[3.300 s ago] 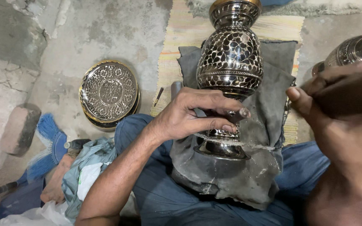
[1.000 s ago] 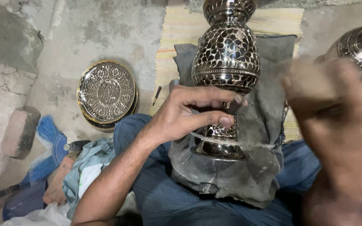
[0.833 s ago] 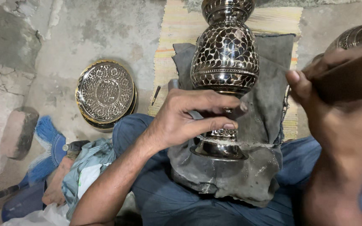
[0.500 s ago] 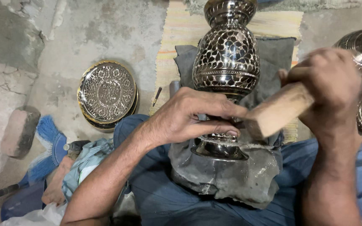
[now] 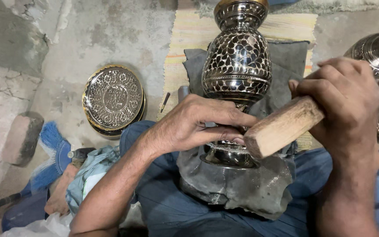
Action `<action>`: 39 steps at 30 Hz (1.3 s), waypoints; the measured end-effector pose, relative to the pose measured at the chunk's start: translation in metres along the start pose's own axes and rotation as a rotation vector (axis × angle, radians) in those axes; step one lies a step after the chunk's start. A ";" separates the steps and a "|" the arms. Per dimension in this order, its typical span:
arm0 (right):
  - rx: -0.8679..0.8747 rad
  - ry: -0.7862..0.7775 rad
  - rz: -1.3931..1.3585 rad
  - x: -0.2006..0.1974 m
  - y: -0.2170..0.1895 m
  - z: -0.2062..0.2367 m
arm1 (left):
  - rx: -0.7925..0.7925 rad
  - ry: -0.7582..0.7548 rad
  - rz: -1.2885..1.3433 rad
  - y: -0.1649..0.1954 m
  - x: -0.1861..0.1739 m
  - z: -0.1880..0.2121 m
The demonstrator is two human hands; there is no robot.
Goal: The person sits on the floor and uses a wooden mallet to repeatedly strike a metal vase held in the left hand. The vase is rotated periodically to work different sections of the decorative pattern.
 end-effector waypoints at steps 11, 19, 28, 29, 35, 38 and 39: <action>0.616 -0.128 -0.708 0.051 0.010 0.003 | -0.347 1.016 -0.104 -0.103 -0.044 0.010; 0.847 -0.282 -1.159 0.084 0.026 0.014 | -0.146 1.073 -0.187 -0.047 -0.040 0.020; 0.973 -0.422 -1.183 0.101 0.042 0.035 | -0.186 0.894 -0.394 -0.009 -0.048 0.004; 0.948 -0.423 -1.150 0.095 0.041 0.033 | -0.146 0.892 -0.407 0.002 -0.044 0.009; 0.834 -0.390 -0.952 0.070 0.041 0.026 | -0.206 0.844 0.058 0.017 0.002 0.031; 0.905 -0.504 -0.785 0.066 0.039 0.034 | -0.206 0.905 0.257 0.017 0.017 0.036; 0.939 -0.551 -0.721 0.064 0.038 0.038 | -0.247 0.933 0.247 0.017 0.021 0.039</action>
Point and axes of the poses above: each hand's wrist, its own z-axis away from the middle knuckle, its own x-axis out of the palm, y = z × x, the point moved 8 cm from there along -z, towards the middle knuckle, and after that the axes turned 3 degrees about z, right-handed, at the moved point
